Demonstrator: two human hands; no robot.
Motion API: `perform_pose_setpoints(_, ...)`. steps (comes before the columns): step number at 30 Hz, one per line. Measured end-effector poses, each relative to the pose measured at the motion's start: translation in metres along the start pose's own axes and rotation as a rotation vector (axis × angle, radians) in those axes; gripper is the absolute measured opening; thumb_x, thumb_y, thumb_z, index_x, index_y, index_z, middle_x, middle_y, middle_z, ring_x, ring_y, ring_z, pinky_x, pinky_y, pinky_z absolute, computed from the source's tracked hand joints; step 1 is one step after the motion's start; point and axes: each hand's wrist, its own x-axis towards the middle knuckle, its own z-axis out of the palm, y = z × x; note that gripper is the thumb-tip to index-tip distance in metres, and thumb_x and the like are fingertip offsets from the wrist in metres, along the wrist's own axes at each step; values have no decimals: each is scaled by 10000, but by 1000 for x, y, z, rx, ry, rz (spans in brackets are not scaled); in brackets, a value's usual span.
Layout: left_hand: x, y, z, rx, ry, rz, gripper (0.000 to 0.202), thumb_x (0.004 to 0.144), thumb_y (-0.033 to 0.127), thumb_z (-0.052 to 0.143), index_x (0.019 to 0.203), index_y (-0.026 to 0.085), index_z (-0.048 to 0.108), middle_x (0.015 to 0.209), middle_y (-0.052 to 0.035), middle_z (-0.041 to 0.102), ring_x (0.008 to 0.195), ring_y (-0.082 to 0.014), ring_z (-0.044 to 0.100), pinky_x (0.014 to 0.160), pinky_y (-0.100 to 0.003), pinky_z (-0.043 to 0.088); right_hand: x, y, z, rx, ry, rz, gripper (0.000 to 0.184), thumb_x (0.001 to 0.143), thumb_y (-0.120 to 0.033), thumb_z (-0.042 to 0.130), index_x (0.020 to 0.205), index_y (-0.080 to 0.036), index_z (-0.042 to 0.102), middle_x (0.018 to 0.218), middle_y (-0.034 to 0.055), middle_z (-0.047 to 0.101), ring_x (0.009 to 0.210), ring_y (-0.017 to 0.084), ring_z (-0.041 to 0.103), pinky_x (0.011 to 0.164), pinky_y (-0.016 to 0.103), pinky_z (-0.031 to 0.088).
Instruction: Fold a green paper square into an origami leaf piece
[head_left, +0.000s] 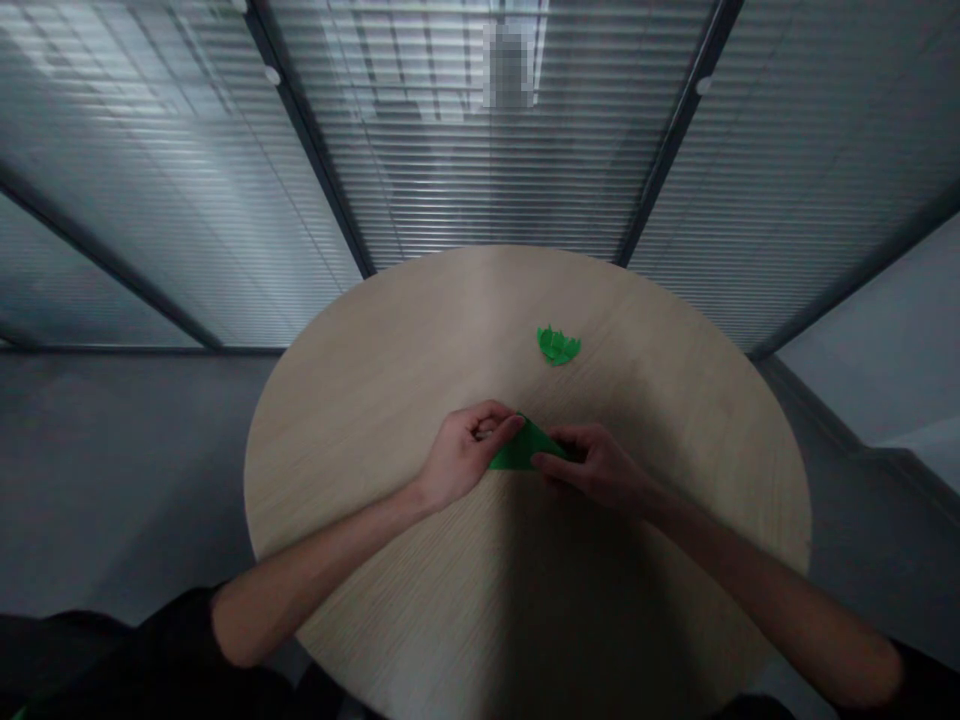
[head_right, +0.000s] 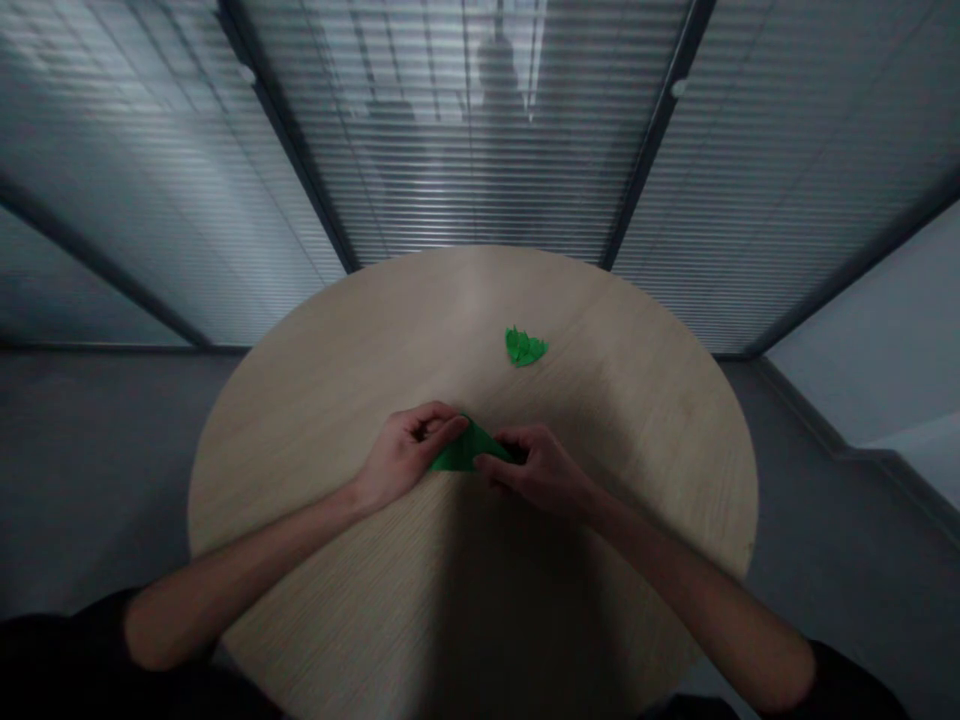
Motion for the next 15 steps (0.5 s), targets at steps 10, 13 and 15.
perform_pose_setpoints(10, 0, -2, -5, 53, 110, 41, 329, 916, 462, 671, 827, 145, 675, 592, 43, 485, 538, -97, 402, 494, -209, 295, 0, 2, -4, -16, 36, 40, 366, 856, -518, 714, 735, -177, 656, 621, 2, 626, 514, 112, 545, 487, 232, 379)
perform_pose_setpoints(13, 4, -5, -12, 68, 181, 50, 348, 893, 478, 685, 814, 139, 677, 583, 41, 481, 533, -96, 393, 493, -208, 290, 0, 5, -5, -16, 43, 36, 372, 857, -519, 718, 718, -178, 658, 620, 6, 635, 522, 113, 555, 495, 234, 399)
perform_pose_setpoints(15, 8, -6, -18, 69, 234, 57, 359, 875, 486, 693, 788, 138, 676, 577, 41, 472, 525, -93, 379, 485, -207, 286, 1, 7, -6, -7, 48, 35, 382, 854, -527, 720, 712, -177, 661, 622, 12, 643, 531, 117, 569, 503, 235, 421)
